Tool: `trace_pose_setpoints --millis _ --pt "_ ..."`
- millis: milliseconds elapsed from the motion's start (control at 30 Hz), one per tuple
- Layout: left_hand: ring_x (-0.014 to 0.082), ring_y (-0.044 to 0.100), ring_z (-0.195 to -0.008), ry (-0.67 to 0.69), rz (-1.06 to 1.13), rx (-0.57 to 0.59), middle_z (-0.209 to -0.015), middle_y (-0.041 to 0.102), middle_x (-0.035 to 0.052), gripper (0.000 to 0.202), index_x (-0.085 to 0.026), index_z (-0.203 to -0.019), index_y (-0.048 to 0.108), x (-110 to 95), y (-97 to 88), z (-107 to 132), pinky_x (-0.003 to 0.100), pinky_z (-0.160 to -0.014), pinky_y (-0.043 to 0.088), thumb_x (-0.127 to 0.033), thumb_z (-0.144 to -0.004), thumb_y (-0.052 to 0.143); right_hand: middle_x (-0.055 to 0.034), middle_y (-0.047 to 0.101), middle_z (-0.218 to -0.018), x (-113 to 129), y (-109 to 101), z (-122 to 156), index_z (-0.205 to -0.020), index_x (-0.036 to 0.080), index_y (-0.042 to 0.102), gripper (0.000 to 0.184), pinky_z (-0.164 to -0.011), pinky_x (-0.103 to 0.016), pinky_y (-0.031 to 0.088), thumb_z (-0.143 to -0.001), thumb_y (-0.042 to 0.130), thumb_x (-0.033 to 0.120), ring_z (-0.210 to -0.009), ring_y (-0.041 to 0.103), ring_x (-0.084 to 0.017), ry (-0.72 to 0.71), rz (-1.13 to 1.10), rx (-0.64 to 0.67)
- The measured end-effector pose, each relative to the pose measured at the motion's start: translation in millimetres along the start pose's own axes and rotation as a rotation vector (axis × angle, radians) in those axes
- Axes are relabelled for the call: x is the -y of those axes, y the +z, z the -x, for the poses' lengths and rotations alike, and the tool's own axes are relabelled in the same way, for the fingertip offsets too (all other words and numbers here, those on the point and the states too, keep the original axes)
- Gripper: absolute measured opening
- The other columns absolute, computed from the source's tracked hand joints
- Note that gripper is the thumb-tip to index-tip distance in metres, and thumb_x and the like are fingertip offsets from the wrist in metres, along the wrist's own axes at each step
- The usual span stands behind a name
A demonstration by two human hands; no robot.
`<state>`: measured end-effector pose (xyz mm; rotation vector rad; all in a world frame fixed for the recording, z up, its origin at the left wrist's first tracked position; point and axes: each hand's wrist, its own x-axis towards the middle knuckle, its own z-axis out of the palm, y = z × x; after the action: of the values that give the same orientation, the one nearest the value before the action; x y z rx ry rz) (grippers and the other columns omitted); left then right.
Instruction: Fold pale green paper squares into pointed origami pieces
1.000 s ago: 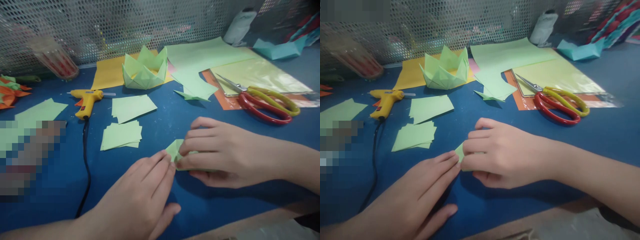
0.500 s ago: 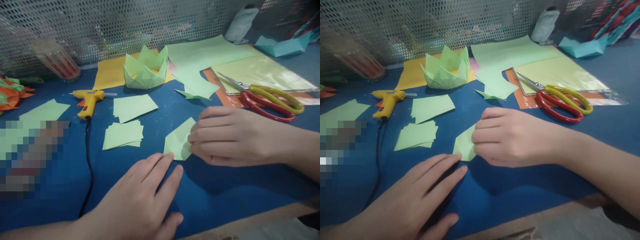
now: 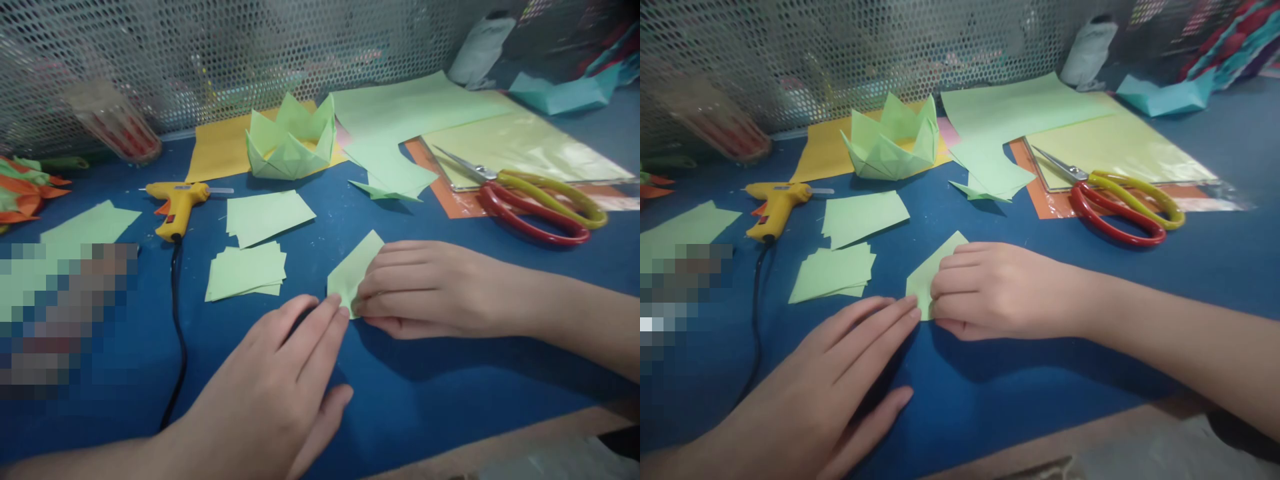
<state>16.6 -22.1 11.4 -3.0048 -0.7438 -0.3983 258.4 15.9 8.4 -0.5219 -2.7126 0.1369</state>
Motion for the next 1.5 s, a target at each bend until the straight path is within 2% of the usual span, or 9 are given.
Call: trace_pose_setpoints --millis 100,300,500,700,800,900,1000,1200,1500 --pt "0.0296 0.055 -0.117 -0.041 -0.007 0.029 -0.136 0.056 0.0117 0.043 -0.005 -0.128 0.055 0.7 2.8 2.2 0.042 -0.089 0.05 -0.031 -0.1 0.037 -0.0053 0.067 -0.078 1.7 1.1 -0.4 -0.085 0.015 0.066 0.022 -0.071 -0.028 0.048 -0.094 0.046 0.012 -0.074 0.059 -0.014 0.015 -0.002 -0.011" --pt "0.0255 0.055 -0.118 -0.048 -0.039 0.001 -0.137 0.055 0.0096 0.042 -0.007 -0.13 0.054 -1.1 7.8 5.9 0.039 -0.093 0.043 -0.033 -0.1 0.037 -0.0036 0.066 -0.074 3.4 3.7 -0.7 -0.079 0.016 0.064 0.023 -0.068 -0.027 0.048 -0.093 0.046 0.011 -0.069 0.057 -0.013 0.023 0.012 -0.032" --pt "0.0271 0.056 -0.116 -0.036 -0.062 0.045 -0.135 0.057 0.0102 0.042 -0.007 -0.129 0.055 -1.1 3.8 2.6 0.039 -0.09 0.042 -0.032 -0.101 0.035 -0.0031 0.065 -0.072 1.5 8.4 -2.3 -0.077 0.016 0.062 0.02 -0.067 -0.026 0.047 -0.089 0.048 0.009 -0.068 0.054 -0.013 0.052 -0.029 -0.077" --pt "0.0243 0.051 -0.121 -0.061 -0.03 -0.026 -0.135 0.057 0.0119 0.038 -0.006 -0.124 0.054 -4.1 10.0 6.1 0.036 -0.097 0.035 -0.028 -0.102 0.032 -0.0004 0.057 -0.068 4.1 12.3 -8.0 -0.072 0.015 0.056 0.012 -0.057 -0.018 0.042 -0.081 0.052 0.01 -0.062 0.05 -0.008 0.316 -0.301 -0.055" --pt "0.0258 0.051 -0.121 -0.048 -0.042 -0.033 -0.135 0.057 0.0137 0.037 -0.005 -0.124 0.053 -5.3 13.2 7.4 0.037 -0.097 0.035 -0.026 -0.101 0.033 -0.0001 0.054 -0.068 5.4 11.6 -8.7 -0.073 0.015 0.057 0.011 -0.057 -0.017 0.041 -0.082 0.053 0.011 -0.062 0.049 -0.008 0.381 -0.321 -0.042" --pt "0.0264 0.054 -0.12 -0.036 -0.055 -0.041 -0.133 0.058 0.0142 0.038 -0.005 -0.123 0.054 -4.9 11.9 6.1 0.038 -0.096 0.038 -0.027 -0.101 0.033 -0.0038 0.059 -0.079 2.9 10.1 -5.6 -0.087 0.013 0.062 0.008 -0.065 -0.019 0.046 -0.088 0.057 0.019 -0.072 0.055 -0.01 0.289 -0.326 -0.003" --pt "0.0255 0.057 -0.118 -0.037 -0.048 -0.007 -0.132 0.059 0.0128 0.037 -0.006 -0.121 0.056 -3.6 7.8 3.7 0.037 -0.093 0.043 -0.028 -0.101 0.035 -0.0079 0.063 -0.088 -0.7 9.2 -2.1 -0.101 0.012 0.064 0.017 -0.073 -0.023 0.048 -0.095 0.052 0.022 -0.081 0.057 -0.013 0.129 -0.259 0.013" --pt "0.0248 0.06 -0.114 -0.036 -0.078 -0.019 -0.131 0.06 0.0128 0.038 -0.005 -0.12 0.059 -2.0 4.1 2.8 0.037 -0.09 0.047 -0.026 -0.1 0.034 -0.0064 0.063 -0.076 2.4 12.9 -3.7 -0.086 0.013 0.065 0.024 -0.067 -0.026 0.047 -0.097 0.045 0.017 -0.071 0.053 -0.014 0.052 -0.055 -0.061" --pt "0.0264 0.06 -0.108 -0.023 -0.164 -0.062 -0.118 0.068 0.0135 0.038 -0.001 -0.117 0.062 -7.4 5.7 5.1 0.035 -0.089 0.045 -0.024 -0.099 0.037 -0.0012 0.059 -0.073 6.2 11.7 -8.2 -0.076 0.016 0.06 0.015 -0.063 -0.018 0.045 -0.089 0.054 0.016 -0.068 0.055 -0.008 0.407 -0.417 -0.044"
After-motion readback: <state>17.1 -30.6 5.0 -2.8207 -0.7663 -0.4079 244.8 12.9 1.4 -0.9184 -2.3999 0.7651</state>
